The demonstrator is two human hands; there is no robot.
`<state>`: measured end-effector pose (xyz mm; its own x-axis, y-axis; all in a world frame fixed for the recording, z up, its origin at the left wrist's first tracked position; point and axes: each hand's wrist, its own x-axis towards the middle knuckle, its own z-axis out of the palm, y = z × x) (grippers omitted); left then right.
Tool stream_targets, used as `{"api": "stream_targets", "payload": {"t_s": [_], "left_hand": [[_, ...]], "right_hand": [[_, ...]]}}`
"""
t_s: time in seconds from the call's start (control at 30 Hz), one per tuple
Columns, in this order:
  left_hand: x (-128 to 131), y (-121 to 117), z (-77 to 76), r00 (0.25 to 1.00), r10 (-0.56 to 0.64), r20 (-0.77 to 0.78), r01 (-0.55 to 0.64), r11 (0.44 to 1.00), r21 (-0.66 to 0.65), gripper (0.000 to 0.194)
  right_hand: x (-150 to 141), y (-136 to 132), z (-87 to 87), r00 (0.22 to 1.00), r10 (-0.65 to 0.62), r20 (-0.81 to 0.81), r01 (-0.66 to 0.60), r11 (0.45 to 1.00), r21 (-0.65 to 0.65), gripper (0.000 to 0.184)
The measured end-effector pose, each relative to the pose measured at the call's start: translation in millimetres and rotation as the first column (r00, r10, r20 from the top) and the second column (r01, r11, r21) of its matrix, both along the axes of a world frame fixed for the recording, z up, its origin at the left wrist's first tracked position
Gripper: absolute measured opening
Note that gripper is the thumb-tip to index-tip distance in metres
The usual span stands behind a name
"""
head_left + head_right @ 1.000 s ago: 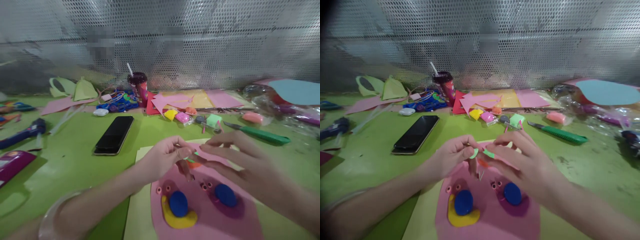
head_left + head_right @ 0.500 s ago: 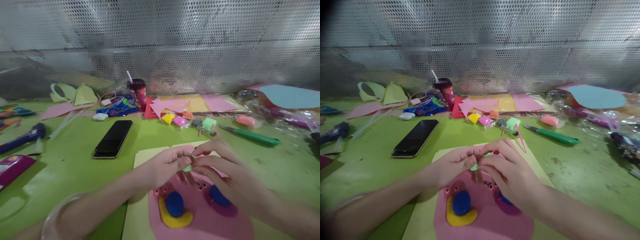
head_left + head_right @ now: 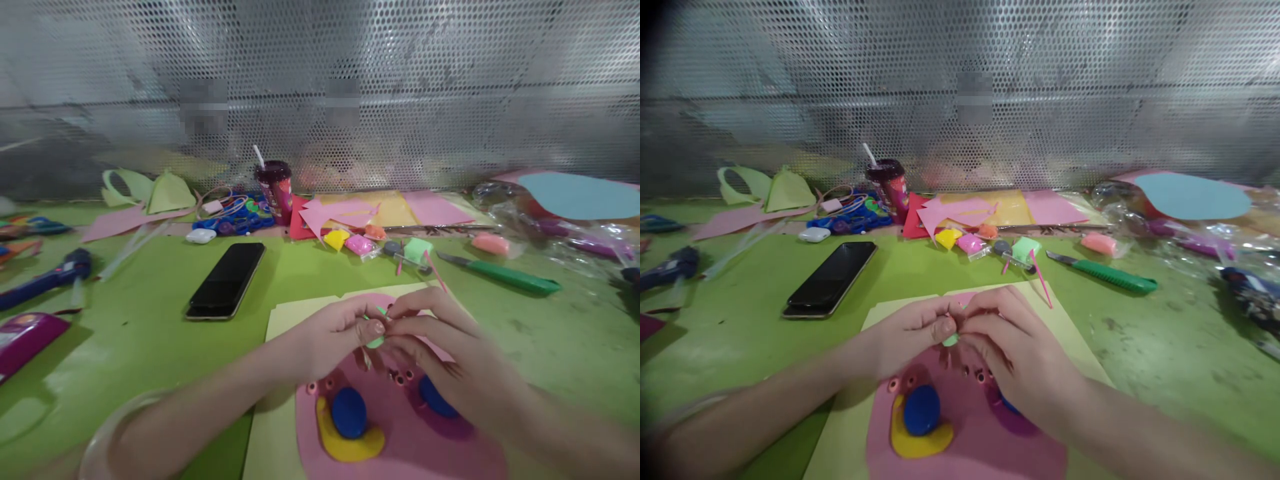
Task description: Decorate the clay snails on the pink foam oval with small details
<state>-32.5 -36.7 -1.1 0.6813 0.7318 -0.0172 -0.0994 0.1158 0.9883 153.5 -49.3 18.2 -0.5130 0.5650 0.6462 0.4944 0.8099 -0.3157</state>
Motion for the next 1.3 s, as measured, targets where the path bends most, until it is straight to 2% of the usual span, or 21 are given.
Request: {"api": "stream_targets", "payload": {"t_s": [0.23,0.57,0.93,1.13,1.3], "left_hand": [[-4,2,2.5,1.0,0.019,-0.017,-0.02,0.999,-0.027,0.038],[-2,1,3.9,1.0,0.017,0.002,-0.017,0.998,-0.055,0.04],[0,-2,6.9,0.999,0.029,0.021,-0.027,0.994,-0.108,0.04],[-2,-2,6.3,1.0,0.017,0.012,-0.015,0.994,-0.105,0.035],[-1,-4,7.2,0.997,0.056,-0.049,-0.061,0.992,-0.108,0.034]], "right_hand": [[2,2,1.3,0.998,-0.063,0.002,0.063,0.998,-0.001,0.011],[3,4,-1.5,1.0,0.019,-0.005,-0.019,1.0,0.01,0.013],[6,5,-6.6,0.999,0.048,0.014,-0.049,0.995,0.092,0.012],[10,10,-4.1,0.998,0.045,0.047,-0.05,0.992,0.119,0.006],[9,10,-4.9,0.994,0.089,0.065,-0.096,0.989,0.111,0.006]]}}
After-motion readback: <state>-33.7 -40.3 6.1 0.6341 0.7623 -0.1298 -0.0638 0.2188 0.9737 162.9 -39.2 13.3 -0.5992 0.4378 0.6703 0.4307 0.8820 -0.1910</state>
